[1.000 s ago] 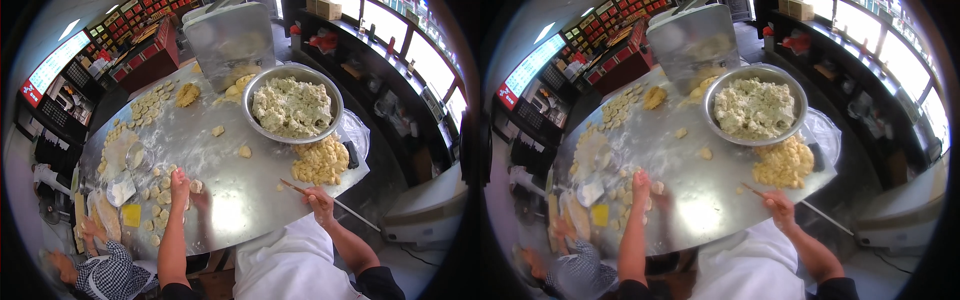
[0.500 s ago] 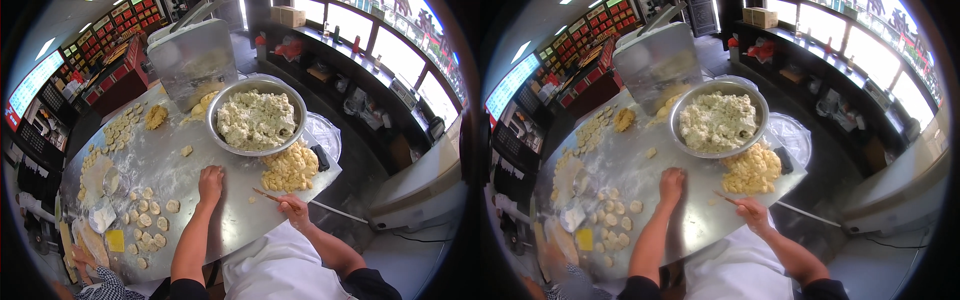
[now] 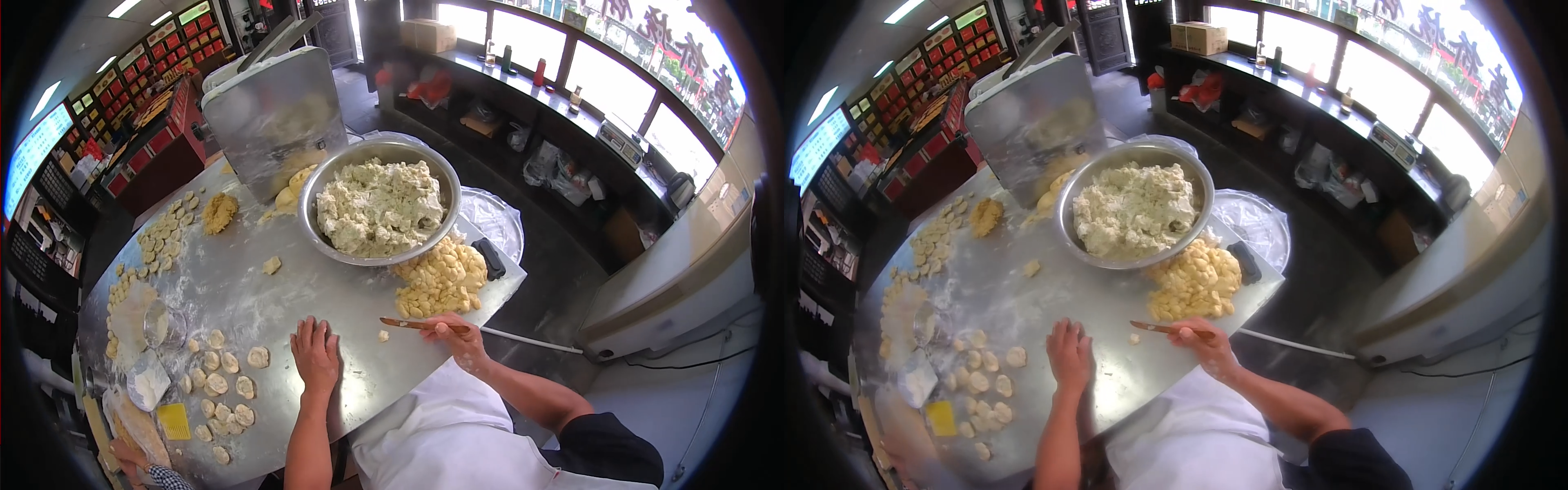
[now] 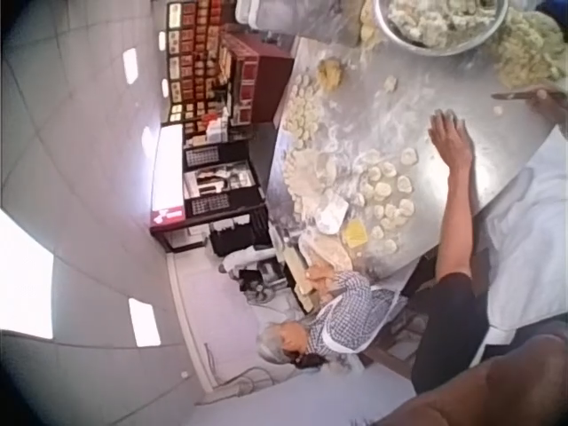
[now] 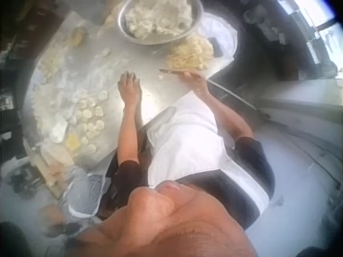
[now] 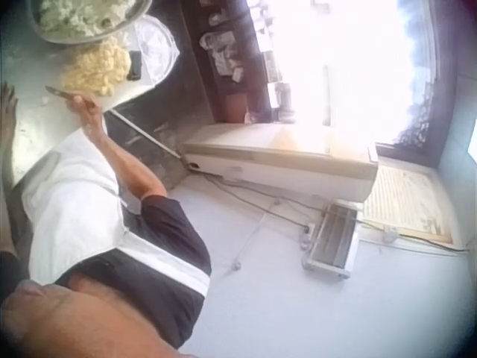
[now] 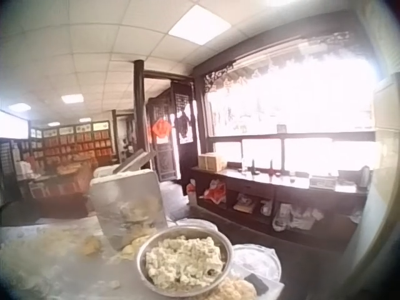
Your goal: Filling and folding dumplings at a large prep table in a kitchen.
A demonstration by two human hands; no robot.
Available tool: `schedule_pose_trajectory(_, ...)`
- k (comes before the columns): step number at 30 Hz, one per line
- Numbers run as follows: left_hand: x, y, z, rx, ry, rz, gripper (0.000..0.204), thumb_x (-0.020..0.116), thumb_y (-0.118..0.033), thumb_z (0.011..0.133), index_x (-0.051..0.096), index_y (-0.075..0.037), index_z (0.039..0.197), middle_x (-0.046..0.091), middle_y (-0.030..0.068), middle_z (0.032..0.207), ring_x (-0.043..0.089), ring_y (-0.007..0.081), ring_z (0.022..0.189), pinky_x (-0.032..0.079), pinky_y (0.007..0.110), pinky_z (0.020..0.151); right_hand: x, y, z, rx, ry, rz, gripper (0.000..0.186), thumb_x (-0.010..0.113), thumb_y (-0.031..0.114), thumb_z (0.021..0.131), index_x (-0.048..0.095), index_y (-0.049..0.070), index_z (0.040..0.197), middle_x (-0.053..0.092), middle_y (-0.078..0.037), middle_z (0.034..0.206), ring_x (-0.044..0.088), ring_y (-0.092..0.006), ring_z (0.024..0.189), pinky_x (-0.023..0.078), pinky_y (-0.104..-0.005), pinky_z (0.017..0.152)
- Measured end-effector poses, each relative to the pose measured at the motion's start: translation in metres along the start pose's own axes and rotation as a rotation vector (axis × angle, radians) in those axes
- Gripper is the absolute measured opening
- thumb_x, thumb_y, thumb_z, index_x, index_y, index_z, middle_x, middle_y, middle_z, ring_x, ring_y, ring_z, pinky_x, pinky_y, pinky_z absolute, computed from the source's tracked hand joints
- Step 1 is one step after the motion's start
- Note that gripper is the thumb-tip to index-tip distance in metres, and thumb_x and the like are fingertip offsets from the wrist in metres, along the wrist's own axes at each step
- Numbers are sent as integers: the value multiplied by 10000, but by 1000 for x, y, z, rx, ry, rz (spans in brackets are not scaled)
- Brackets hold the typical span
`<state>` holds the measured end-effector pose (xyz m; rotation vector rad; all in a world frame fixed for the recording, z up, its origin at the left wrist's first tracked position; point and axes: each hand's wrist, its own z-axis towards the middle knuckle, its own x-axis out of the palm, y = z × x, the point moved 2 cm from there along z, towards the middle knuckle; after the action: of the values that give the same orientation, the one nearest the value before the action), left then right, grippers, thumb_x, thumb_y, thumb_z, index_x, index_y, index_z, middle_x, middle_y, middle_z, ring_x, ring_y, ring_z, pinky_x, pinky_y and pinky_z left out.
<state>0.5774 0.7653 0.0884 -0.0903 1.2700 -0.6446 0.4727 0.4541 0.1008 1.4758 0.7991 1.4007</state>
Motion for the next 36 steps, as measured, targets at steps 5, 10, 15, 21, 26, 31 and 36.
schedule_pose_trajectory(5,-7,15,-28,-92,75,107,436,506,-160,1090,562,-32,1503,496,214,1623,400,458,1538,251,635,1272,2,76,28,-365,-32,-105,256,634,142,1106,722,-29,1275,692,-126,1188,699,-200,1051,578,-319,952)
schedule_pose_trajectory(10,-18,-17,-31,19,142,189,562,573,-364,1058,556,-30,1510,463,242,1637,365,471,1551,236,659,1267,-15,102,80,-425,-80,-311,258,666,149,1091,732,-16,1278,677,-94,1195,670,-169,1044,555,-292,941)
schedule_pose_trajectory(15,-17,-21,-21,185,196,121,650,570,-487,1046,568,-24,1502,444,251,1642,344,484,1557,228,670,1266,-15,104,110,-322,-60,-482,231,711,148,1064,769,-9,1223,706,-69,1153,672,-143,1034,550,-280,917)
schedule_pose_trajectory(21,-26,22,-61,-20,-90,-291,546,496,-414,1117,589,-28,1491,439,247,1643,305,473,1580,200,642,1291,-6,121,136,-171,55,-564,246,735,188,1054,784,-4,1199,794,-85,1088,710,-146,960,568,-305,891)
schedule_pose_trajectory(26,-38,23,-67,7,34,-92,409,611,-391,1071,640,-46,1288,529,223,1558,377,480,1533,205,659,1276,4,141,161,-34,179,-620,288,744,264,1049,791,14,1185,803,-71,1046,718,-143,983,578,-308,916)
schedule_pose_trajectory(31,-42,13,-83,-154,19,-493,327,802,-185,961,594,-49,1173,719,151,1235,644,375,1190,475,485,1108,-2,136,172,-180,255,-764,276,746,270,1049,800,23,1160,808,-68,1046,721,-140,967,589,-315,916)
schedule_pose_trajectory(36,-47,-15,-76,-420,-201,-1095,347,773,-157,1008,547,-41,1244,705,144,1181,705,252,1016,587,353,896,-10,135,179,41,188,-646,316,746,293,1049,792,-4,1147,825,-113,1061,731,-151,940,603,-323,898)
